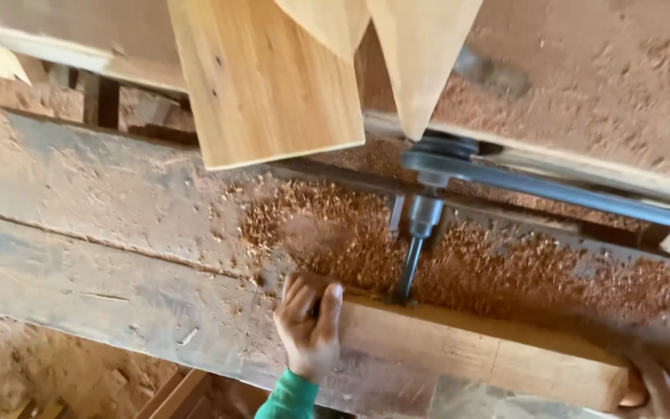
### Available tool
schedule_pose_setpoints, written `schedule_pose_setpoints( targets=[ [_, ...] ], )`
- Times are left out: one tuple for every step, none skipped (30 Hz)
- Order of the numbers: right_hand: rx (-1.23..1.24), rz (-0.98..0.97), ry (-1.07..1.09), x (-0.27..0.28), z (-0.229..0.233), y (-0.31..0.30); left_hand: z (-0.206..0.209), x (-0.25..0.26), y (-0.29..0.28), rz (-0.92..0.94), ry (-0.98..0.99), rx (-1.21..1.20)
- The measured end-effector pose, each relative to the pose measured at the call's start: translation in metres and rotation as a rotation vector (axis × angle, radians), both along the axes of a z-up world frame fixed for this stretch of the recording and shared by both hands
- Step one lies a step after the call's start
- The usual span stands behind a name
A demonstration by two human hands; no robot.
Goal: Cutting a mortise into a wooden furniture leg using a horizontal mortising machine.
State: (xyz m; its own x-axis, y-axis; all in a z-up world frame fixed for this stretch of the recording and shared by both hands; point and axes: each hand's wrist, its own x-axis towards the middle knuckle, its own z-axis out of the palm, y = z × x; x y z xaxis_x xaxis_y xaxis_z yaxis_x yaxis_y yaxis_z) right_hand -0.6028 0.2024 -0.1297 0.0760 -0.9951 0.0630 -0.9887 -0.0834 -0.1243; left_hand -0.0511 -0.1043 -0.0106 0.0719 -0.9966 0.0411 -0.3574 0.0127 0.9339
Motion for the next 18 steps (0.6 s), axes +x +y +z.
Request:
schedule_pose_setpoints(
  targets=[
    [-0.001, 0.005, 0.028, 0.042, 0.0, -0.003, -0.001, 0.001, 0.003, -0.008, -0.005, 0.001],
    [-0.012, 0.004, 0.028, 0.042, -0.007, -0.002, -0.005, 0.002, 0.005, -0.009, -0.005, -0.011],
    [-0.061, -0.025, 0.078, 0.04, -0.012, 0.0, -0.009, 0.002, 0.007, -0.005, -0.009, -0.01],
    [-0.11, -0.055, 0.128, 0.039, -0.019, 0.002, -0.014, 0.003, 0.009, -0.002, -0.013, -0.009],
    [-0.104, -0.054, 0.125, 0.03, -0.018, 0.001, -0.01, 0.002, 0.006, -0.002, -0.017, -0.003],
    [-0.028, 0.006, 0.123, 0.022, -0.017, 0.0, -0.007, 0.001, 0.004, -0.001, -0.014, -0.01],
    [0.052, 0.068, 0.119, 0.014, -0.017, 0.001, -0.004, 0.001, 0.003, 0.0, -0.012, -0.012],
    [0.062, 0.071, 0.114, 0.014, -0.021, 0.015, -0.009, 0.003, 0.007, 0.003, -0.018, -0.001],
    [0.118, -0.026, 0.151, 0.013, -0.026, 0.026, -0.015, 0.004, 0.009, 0.001, 0.001, -0.019],
    [0.172, -0.124, 0.187, 0.012, -0.032, 0.037, -0.02, 0.004, 0.01, -0.002, 0.02, -0.037],
    [0.174, -0.121, 0.187, 0.01, -0.039, 0.044, -0.018, 0.004, 0.01, 0.001, 0.019, -0.035],
    [0.219, -0.171, 0.016, 0.008, -0.045, 0.051, -0.015, 0.003, 0.009, 0.002, 0.03, -0.026],
    [0.262, -0.221, -0.158, 0.007, -0.054, 0.057, -0.012, 0.003, 0.007, 0.003, 0.038, -0.019],
    [0.263, -0.218, -0.16, 0.026, -0.037, 0.042, -0.012, 0.005, 0.009, 0.007, 0.035, -0.018],
    [0.131, -0.234, -0.2, 0.043, -0.021, 0.025, -0.014, 0.006, 0.009, -0.017, 0.047, -0.001],
    [-0.002, -0.251, -0.24, 0.06, -0.005, 0.007, -0.015, 0.007, 0.01, -0.041, 0.058, 0.017],
    [0.007, -0.25, -0.245, 0.062, -0.01, 0.011, -0.017, 0.01, 0.009, -0.038, 0.053, 0.025],
    [0.068, -0.333, -0.442, 0.063, -0.015, 0.015, -0.019, 0.013, 0.009, -0.067, 0.119, 0.05]
  ],
)
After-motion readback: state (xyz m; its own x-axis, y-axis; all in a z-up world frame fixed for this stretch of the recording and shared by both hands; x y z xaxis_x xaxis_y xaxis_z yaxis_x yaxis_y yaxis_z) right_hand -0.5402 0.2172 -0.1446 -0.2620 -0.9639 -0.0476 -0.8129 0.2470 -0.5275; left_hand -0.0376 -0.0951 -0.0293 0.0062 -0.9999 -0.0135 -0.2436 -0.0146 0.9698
